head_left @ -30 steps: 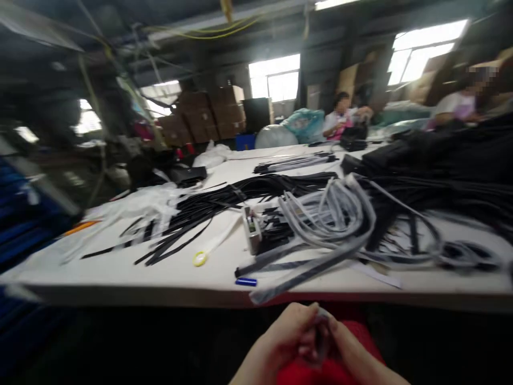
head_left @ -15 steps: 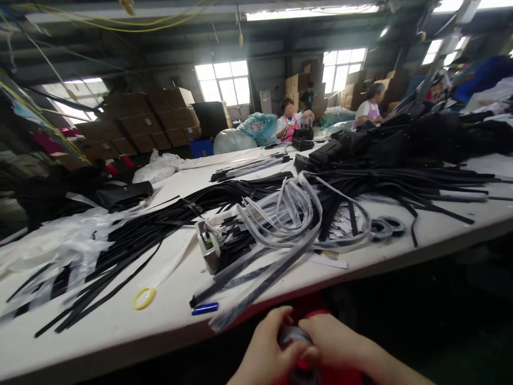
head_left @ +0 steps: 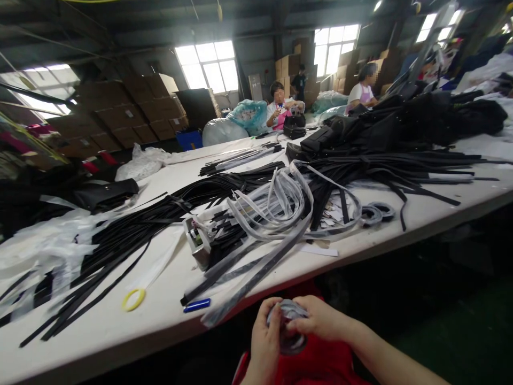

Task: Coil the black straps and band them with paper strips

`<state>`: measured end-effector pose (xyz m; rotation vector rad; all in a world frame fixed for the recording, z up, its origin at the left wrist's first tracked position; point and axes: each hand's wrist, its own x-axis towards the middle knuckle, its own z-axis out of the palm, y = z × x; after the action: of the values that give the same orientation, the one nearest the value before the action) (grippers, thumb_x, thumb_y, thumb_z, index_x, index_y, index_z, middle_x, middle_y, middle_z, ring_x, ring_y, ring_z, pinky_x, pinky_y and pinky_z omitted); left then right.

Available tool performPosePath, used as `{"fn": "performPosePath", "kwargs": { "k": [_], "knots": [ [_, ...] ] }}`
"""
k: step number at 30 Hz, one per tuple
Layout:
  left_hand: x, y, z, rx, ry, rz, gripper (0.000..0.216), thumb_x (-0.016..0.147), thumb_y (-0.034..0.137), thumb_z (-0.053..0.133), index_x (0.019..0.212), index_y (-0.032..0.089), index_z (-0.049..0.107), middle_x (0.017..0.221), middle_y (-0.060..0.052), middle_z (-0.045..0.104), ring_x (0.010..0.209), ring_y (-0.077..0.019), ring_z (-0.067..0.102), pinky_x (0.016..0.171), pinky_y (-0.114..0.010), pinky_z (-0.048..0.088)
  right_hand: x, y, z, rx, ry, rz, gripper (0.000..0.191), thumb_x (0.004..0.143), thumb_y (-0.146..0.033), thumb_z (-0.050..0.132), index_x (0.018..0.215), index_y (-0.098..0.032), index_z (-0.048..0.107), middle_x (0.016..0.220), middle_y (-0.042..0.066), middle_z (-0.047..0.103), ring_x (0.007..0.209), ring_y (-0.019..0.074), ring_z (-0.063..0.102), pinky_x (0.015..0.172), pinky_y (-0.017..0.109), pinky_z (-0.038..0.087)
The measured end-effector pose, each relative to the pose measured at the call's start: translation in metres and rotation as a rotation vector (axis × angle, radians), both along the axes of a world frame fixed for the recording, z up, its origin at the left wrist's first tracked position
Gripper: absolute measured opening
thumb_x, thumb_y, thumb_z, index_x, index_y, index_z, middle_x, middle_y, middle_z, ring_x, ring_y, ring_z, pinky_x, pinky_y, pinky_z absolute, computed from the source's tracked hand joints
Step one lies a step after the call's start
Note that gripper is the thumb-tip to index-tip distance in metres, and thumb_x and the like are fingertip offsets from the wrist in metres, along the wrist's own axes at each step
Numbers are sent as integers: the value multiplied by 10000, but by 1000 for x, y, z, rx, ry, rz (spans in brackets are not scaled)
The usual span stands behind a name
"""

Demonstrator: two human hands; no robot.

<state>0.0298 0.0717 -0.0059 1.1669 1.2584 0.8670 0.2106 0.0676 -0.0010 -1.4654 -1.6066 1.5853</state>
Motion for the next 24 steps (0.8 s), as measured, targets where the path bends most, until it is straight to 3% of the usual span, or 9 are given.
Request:
{"fn": "performPosePath", "kwargs": {
  "k": [3, 5, 8, 12, 15, 18, 21, 24],
  "knots": [
    [-2, -11, 2, 95, 190, -279, 307, 848, 483, 569, 826, 178, 592, 772, -21, 629, 722, -170, 562, 680, -264, 428, 3, -5, -6, -88, -50, 199, 265, 667, -407, 723, 745, -167, 642, 635, -38, 573, 563, 106, 468, 509, 195, 341],
    [-3, -21, -2, 114, 271, -379, 232, 849, 418, 572, 849, 187, 591, 770, -14, 633, 713, -166, 559, 681, -263, 415, 3, -9, -11, -101, -108, 303, 259, 643, -406, 736, 673, -171, 631, 577, -55, 508, 531, 93, 427, 487, 193, 314],
    [-1, -35, -13, 66, 192, -270, 268, 866, 450, 531, 912, 194, 596, 797, -13, 647, 715, -160, 573, 684, -255, 429, 2, -12, -19, -120, -93, 321, 307, 632, -449, 754, 719, -171, 656, 606, -55, 515, 555, 99, 449, 503, 192, 330],
    [0, -43, -21, -159, 15, -44, 466, 834, 629, 513, 913, 178, 599, 672, 22, 560, 479, -94, 422, 446, -211, 345, -1, -15, -25, -37, -73, 250, 369, 725, -498, 692, 847, -151, 659, 737, -7, 603, 662, 140, 526, 585, 214, 382],
    [1, -41, -26, -204, -93, 86, 509, 797, 661, 562, 913, 167, 591, 642, 36, 524, 470, -75, 404, 431, -188, 343, -7, -18, -31, 60, -139, 191, 347, 765, -467, 656, 884, -141, 643, 825, 44, 648, 731, 180, 558, 652, 251, 408],
    [1, -40, -33, -241, -173, 160, 516, 793, 665, 572, 937, 170, 577, 626, 49, 510, 458, -69, 398, 433, -184, 348, -13, -23, -39, 11, -77, 128, 351, 793, -479, 620, 873, -137, 636, 827, 63, 669, 733, 195, 579, 665, 269, 431],
    [-2, -39, -32, -214, -143, 152, 475, 829, 627, 548, 945, 169, 593, 684, 19, 578, 530, -97, 481, 519, -210, 421, -12, -25, -41, -89, 112, 94, 409, 809, -527, 596, 886, -129, 646, 847, 61, 683, 755, 201, 606, 683, 272, 458],
    [-7, -34, -22, -117, -48, -37, 385, 880, 526, 515, 942, 171, 651, 885, -44, 678, 801, -171, 609, 756, -262, 488, -6, -22, -37, -154, 159, 168, 426, 766, -537, 666, 899, -132, 666, 823, 22, 673, 739, 181, 605, 664, 246, 455]
  ]
}}
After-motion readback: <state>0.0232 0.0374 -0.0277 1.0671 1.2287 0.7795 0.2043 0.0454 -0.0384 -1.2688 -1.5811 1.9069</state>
